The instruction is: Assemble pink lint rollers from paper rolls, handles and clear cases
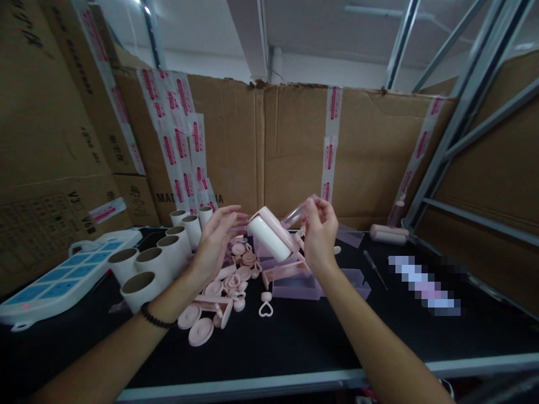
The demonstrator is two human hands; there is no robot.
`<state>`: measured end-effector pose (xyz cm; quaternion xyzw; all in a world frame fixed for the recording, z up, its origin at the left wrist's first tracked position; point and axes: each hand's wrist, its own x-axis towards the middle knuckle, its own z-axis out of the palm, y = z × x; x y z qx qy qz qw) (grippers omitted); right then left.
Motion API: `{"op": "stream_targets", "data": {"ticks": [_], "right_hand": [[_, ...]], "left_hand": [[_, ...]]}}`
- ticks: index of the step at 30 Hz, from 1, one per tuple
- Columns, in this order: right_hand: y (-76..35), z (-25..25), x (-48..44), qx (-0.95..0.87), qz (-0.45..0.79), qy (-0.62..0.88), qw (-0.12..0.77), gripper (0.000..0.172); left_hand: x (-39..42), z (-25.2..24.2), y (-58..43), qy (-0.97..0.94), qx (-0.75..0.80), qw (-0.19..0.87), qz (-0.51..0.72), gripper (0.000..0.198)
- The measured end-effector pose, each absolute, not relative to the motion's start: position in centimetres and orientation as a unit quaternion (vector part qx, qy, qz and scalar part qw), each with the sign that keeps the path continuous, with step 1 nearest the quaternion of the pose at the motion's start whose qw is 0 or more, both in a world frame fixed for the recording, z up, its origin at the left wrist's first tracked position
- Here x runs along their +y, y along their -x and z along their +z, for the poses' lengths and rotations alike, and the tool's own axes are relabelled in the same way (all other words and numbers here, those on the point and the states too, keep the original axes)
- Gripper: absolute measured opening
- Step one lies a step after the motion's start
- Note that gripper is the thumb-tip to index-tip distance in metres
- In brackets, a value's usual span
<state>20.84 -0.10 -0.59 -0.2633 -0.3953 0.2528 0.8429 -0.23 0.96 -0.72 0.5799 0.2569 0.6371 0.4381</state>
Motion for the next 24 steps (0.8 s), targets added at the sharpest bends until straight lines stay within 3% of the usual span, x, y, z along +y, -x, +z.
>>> {"op": "stream_targets", "data": {"ticks": [9,16,24], "right_hand": [[-18.3,-0.4,-3.4,-0.619,0.153,0.263,0.724,0.028],[-17.1,-1.2,-4.5,-0.702,0.101,0.240,0.663,0.029],[-17.4,-1.7,-4.4,-0.757,-0.022,0.186,0.627,0.034]], "left_hand": [[-1.3,-1.0,-0.6,-0.837,0.229,0.101,0.486,0.023],[-0.9,-1.7,-0.3,-0.842,0.233,-0.016,0.486,0.023],[-0.9,-1.9,0.1,-0.827,0.222,-0.072,0.511,0.022]]}}
